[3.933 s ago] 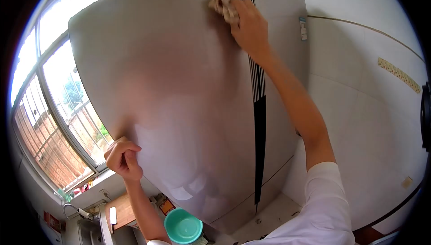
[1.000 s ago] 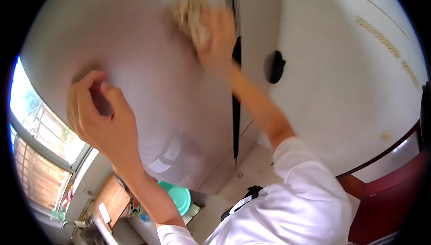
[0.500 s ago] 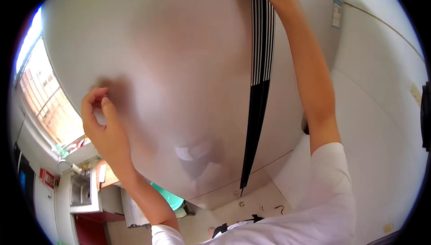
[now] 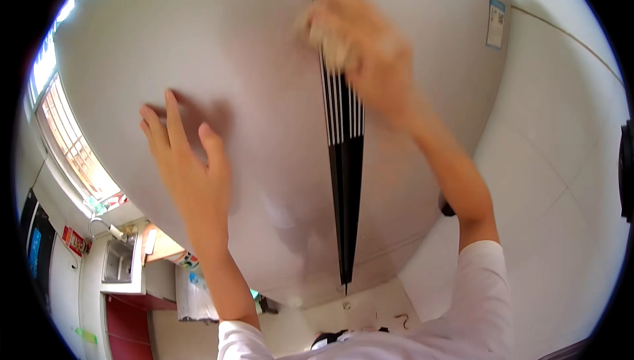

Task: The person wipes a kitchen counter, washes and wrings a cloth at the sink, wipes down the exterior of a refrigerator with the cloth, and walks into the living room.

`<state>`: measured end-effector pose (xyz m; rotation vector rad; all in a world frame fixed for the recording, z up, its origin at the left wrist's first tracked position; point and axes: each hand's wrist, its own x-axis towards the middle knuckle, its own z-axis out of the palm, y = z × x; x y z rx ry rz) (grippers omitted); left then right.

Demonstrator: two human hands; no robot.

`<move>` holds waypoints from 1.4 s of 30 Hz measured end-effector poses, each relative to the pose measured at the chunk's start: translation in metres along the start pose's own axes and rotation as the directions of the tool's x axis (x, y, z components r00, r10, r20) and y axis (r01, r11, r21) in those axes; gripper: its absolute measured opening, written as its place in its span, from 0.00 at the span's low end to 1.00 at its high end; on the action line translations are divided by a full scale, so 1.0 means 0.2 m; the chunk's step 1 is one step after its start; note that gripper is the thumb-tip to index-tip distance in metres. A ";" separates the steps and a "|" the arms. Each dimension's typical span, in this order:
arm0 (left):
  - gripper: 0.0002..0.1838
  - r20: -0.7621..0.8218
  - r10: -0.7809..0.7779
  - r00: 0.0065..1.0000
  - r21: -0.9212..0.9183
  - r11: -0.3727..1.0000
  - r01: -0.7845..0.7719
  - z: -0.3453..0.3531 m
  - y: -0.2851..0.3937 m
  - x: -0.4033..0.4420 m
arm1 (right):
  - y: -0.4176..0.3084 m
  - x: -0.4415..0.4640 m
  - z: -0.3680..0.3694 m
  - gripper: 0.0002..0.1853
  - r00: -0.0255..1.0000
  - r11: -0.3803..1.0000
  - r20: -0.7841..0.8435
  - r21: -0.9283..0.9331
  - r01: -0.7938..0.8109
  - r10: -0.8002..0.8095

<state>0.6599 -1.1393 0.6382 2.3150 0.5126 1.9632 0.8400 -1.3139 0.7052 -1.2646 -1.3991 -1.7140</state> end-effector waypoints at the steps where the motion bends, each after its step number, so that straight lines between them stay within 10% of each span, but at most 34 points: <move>1: 0.29 0.037 -0.011 0.999 -0.030 0.999 0.012 0.00 -0.02 0.00 | 0.06 0.18 -0.03 0.19 0.997 0.997 -0.016 -0.029 -0.074 0.074; 6: 0.30 0.021 -0.021 1.000 -0.005 1.000 0.021 0.03 0.00 -0.01 | 0.29 0.69 -0.02 0.20 0.988 1.000 -0.151 -0.023 -0.002 -0.002; 10: 0.30 0.038 -0.011 0.999 -0.030 0.999 0.012 0.01 -0.02 -0.02 | 0.09 0.34 0.00 0.20 0.980 0.972 -0.111 -0.152 -0.181 0.165; 17: 0.27 0.002 0.013 1.000 -0.162 0.987 -0.013 -0.01 -0.04 -0.03 | -0.15 -0.34 -0.08 0.17 0.999 0.987 0.021 -0.155 -0.041 0.045; 25: 0.24 0.025 0.009 1.000 -0.174 0.985 -0.005 -0.04 -0.04 -0.02 | 0.25 0.75 -0.04 0.10 0.986 0.963 -0.166 -0.269 -0.022 -0.024; 42: 0.26 0.042 0.090 0.995 -0.159 0.984 -0.082 -0.04 -0.08 -0.04 | 0.15 0.60 -0.02 0.04 0.972 0.980 -0.221 -0.158 -0.122 0.085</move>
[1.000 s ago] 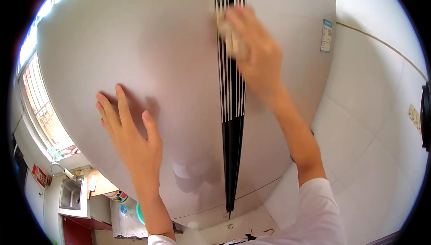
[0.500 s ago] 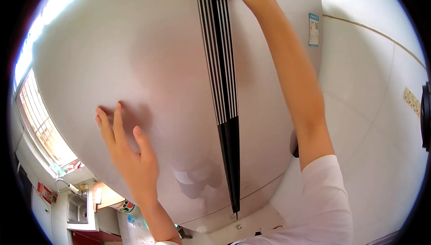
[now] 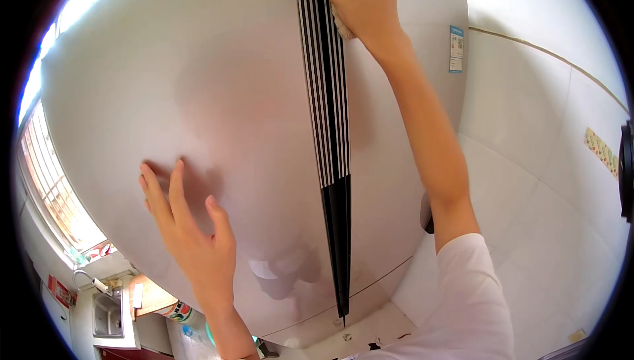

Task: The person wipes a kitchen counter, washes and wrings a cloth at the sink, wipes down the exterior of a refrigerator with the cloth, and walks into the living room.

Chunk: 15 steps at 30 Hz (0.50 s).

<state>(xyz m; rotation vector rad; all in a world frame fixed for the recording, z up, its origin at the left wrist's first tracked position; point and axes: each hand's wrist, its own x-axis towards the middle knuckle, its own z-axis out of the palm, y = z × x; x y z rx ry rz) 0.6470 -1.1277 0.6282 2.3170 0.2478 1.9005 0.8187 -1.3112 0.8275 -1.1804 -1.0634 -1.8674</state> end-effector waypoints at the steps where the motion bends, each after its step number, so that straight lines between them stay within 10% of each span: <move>1: 0.26 -0.010 -0.008 1.000 -0.006 1.000 0.008 0.01 0.01 0.00 | 0.01 -0.05 0.00 0.04 1.000 0.997 0.012 -0.065 -0.028 0.029; 15: 0.25 -0.001 -0.007 1.000 -0.054 0.999 0.007 0.00 -0.01 -0.01 | 0.07 0.12 0.05 0.05 1.000 0.993 0.011 -0.119 0.026 -0.025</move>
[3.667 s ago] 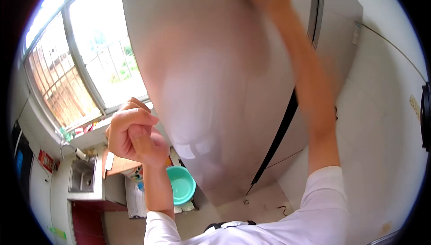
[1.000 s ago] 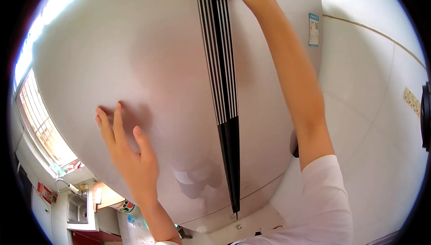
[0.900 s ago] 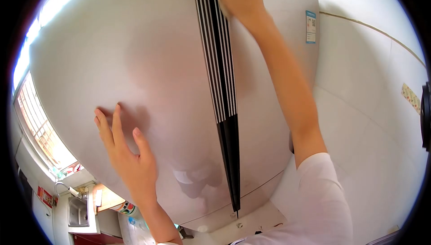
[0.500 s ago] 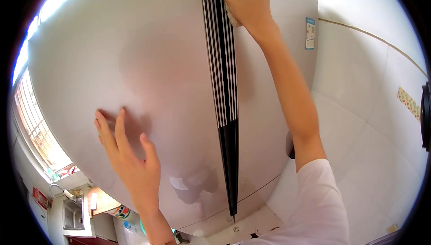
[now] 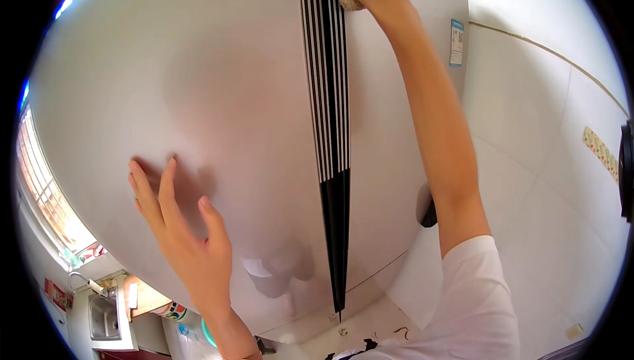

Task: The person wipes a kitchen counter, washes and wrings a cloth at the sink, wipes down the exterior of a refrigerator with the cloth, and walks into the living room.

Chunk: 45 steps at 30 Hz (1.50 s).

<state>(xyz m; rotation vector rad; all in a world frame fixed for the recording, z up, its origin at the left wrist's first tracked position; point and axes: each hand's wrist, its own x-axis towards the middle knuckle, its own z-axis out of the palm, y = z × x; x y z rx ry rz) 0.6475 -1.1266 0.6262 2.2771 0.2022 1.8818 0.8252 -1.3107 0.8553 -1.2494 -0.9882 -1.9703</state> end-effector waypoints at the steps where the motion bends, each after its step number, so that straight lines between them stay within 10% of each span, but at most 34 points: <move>1: 0.25 -0.012 -0.002 1.000 -0.013 1.000 0.002 0.00 0.00 0.00 | -0.02 -0.04 -0.01 0.05 1.000 1.000 0.006 -0.002 0.002 -0.002; 17: 0.25 -0.112 0.031 0.993 -0.002 0.999 -0.032 0.10 -0.03 -0.01 | -0.08 -0.04 0.01 0.06 0.997 0.995 0.014 0.071 0.074 -0.075; 26: 0.21 -0.139 0.112 0.984 -0.054 0.991 -0.120 0.11 -0.09 -0.03 | -0.35 -1.06 -0.34 0.10 0.981 0.979 0.144 0.136 -0.152 0.132; 33: 0.19 -0.243 0.132 0.961 -0.060 0.987 -0.151 0.21 -0.11 -0.02 | -0.17 -0.89 -0.30 0.12 0.974 0.992 0.187 0.036 0.122 -0.127; 43: 0.18 -0.378 0.199 0.904 0.024 0.978 -0.205 0.32 -0.16 0.03 | -0.28 -1.26 -0.34 0.15 0.980 0.953 0.119 0.240 -0.183 0.158; 45: 0.18 -0.380 0.216 0.899 0.036 0.975 -0.220 0.31 -0.15 0.01 | -0.38 -1.45 -0.49 0.14 0.949 0.984 0.271 0.034 -0.175 0.159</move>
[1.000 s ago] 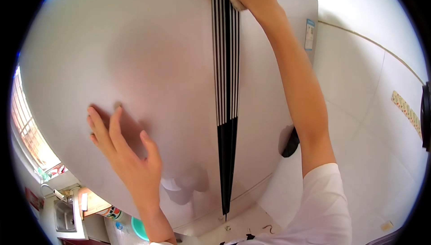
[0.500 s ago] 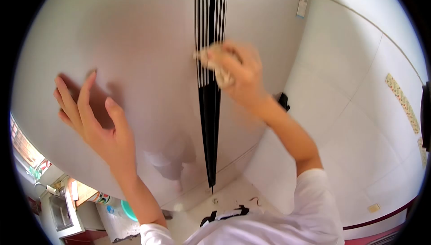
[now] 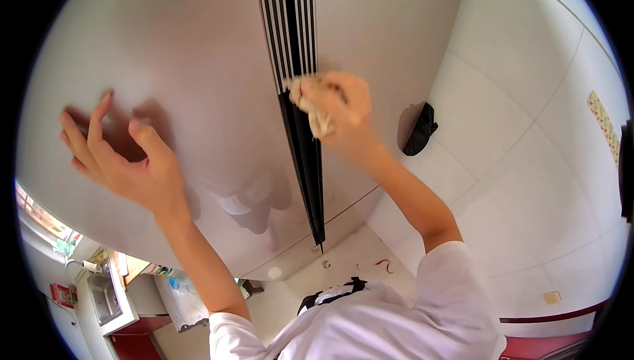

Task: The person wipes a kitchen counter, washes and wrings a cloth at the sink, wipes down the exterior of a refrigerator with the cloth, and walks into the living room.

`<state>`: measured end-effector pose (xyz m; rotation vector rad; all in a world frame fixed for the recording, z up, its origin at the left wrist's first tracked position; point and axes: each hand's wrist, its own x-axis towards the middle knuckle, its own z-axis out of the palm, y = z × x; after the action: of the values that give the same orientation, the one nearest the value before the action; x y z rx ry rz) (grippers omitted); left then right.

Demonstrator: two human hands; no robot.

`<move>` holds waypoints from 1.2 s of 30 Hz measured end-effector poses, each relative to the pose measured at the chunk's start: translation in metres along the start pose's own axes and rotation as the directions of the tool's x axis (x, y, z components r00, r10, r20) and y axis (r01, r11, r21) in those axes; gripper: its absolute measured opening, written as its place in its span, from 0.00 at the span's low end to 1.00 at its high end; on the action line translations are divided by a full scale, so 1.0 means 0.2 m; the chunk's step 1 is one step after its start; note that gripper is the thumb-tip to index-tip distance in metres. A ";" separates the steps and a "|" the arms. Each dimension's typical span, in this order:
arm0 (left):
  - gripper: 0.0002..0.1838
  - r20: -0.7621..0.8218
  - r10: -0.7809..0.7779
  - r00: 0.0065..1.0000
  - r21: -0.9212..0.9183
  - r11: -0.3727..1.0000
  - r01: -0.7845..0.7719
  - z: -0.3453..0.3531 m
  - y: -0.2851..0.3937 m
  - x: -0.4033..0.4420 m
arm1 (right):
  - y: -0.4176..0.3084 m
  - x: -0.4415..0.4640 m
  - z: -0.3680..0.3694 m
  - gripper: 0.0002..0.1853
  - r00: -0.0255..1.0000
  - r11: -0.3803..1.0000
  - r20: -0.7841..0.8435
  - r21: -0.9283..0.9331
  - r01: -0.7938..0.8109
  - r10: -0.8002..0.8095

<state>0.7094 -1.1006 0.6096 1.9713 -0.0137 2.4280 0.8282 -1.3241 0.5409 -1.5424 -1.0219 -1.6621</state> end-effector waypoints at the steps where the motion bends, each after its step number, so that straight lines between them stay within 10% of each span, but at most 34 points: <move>1: 0.18 -0.003 -0.013 1.000 0.005 1.000 0.013 0.00 0.01 0.00 | 0.01 -0.01 -0.02 0.14 1.000 1.000 -0.005 0.010 -0.002 0.002; 7: 0.19 -0.022 0.009 1.000 0.031 0.999 -0.008 -0.04 -0.03 0.02 | 0.08 0.09 -0.05 0.18 0.969 0.966 -0.047 0.079 0.246 -0.243; 15: 0.19 -0.003 -0.044 0.999 0.084 0.995 0.044 -0.04 0.04 0.01 | 0.43 0.77 -0.31 0.15 0.793 0.891 -0.427 0.330 -0.311 0.435; 17: 0.19 0.005 -0.047 0.999 0.094 0.994 0.046 -0.04 0.06 0.01 | 0.49 1.06 -0.26 0.14 0.764 0.913 -0.508 0.297 -0.279 0.399; 19: 0.19 -0.005 -0.032 0.999 0.091 0.995 0.032 -0.04 0.05 0.01 | 0.49 1.20 -0.13 0.13 0.807 0.802 -0.324 0.530 -0.277 0.493; 23: 0.19 0.014 -0.045 0.999 0.074 0.996 0.043 -0.05 0.06 0.01 | 0.21 1.03 0.02 0.22 0.874 0.989 -0.471 -0.140 0.054 -0.115; 27: 0.19 0.008 -0.017 1.000 0.091 0.996 0.017 -0.05 0.06 0.01 | 0.31 1.12 -0.06 0.21 0.956 0.984 -0.293 0.168 0.063 -0.011; 36: 0.18 0.003 0.003 1.000 0.014 1.000 -0.003 -0.03 0.07 0.00 | 0.46 1.58 0.07 0.09 0.873 0.960 -0.399 -0.109 0.258 -0.280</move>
<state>0.7039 -1.1149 0.6094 1.9824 -0.0001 2.4336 0.8818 -1.3416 0.8655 -1.0396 -0.9979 -2.1093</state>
